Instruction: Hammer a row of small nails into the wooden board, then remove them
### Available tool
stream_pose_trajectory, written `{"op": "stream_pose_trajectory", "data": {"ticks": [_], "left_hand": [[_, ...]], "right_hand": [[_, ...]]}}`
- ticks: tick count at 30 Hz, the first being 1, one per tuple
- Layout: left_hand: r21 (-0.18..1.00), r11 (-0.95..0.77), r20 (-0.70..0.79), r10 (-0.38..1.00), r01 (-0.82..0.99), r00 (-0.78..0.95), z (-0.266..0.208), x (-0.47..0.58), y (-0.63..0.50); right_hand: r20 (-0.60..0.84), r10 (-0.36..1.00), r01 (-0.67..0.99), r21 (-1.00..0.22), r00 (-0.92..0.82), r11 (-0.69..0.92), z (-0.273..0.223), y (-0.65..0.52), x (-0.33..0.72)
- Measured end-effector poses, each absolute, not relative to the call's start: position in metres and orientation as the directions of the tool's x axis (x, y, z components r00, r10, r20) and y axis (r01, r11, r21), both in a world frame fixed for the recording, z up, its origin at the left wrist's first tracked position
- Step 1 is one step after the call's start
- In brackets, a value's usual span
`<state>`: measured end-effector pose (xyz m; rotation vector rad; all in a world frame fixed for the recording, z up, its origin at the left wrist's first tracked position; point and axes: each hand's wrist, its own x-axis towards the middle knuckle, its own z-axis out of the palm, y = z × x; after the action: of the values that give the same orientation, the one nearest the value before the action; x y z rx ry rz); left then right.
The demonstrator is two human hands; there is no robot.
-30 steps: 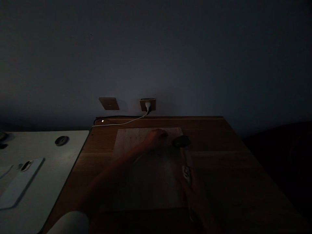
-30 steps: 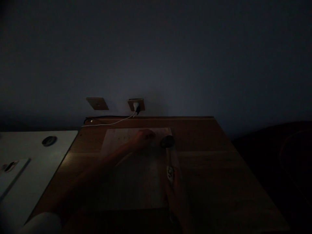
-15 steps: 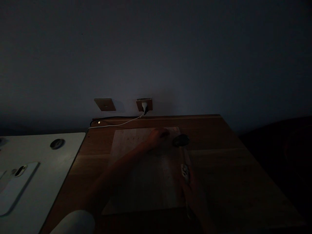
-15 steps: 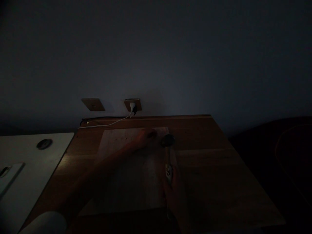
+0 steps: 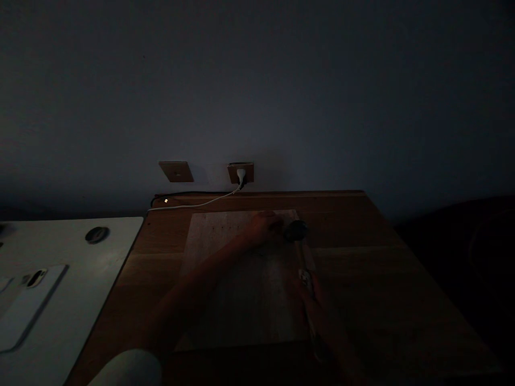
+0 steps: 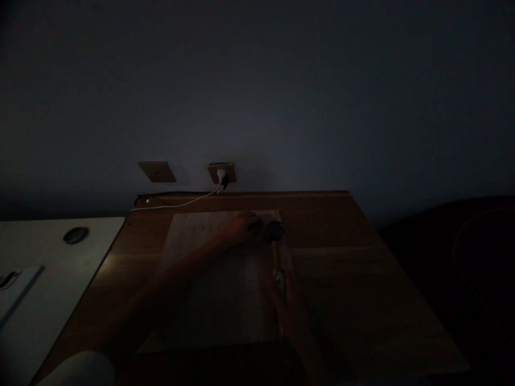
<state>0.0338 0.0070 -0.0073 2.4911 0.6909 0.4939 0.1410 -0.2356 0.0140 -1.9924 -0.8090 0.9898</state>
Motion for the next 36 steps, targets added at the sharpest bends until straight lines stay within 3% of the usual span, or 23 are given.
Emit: {"op": "stream_pose_trajectory", "data": {"ticks": [4,25,32,36], "left_hand": [[0.613,-0.698,0.19,0.585,0.37,0.789,-0.01,0.035,0.009],[0.705,-0.582,0.139,0.673,0.405,0.726,-0.017,0.036,0.01],[0.89,-0.415,0.154,0.663,0.188,0.732,-0.006,0.033,0.021],[0.862,-0.436,0.148,0.703,0.257,0.696,0.012,0.004,0.036]], "right_hand": [[-0.48,0.731,0.074,-0.81,0.485,-0.582,0.018,-0.229,0.155],[-0.334,0.855,0.164,-0.89,0.397,-0.425,0.017,-0.204,0.151],[-0.318,0.853,0.202,-0.882,0.413,-0.426,0.027,-0.202,0.149],[-0.357,0.845,0.153,-0.882,0.399,-0.445,0.028,-0.203,0.149]]}}
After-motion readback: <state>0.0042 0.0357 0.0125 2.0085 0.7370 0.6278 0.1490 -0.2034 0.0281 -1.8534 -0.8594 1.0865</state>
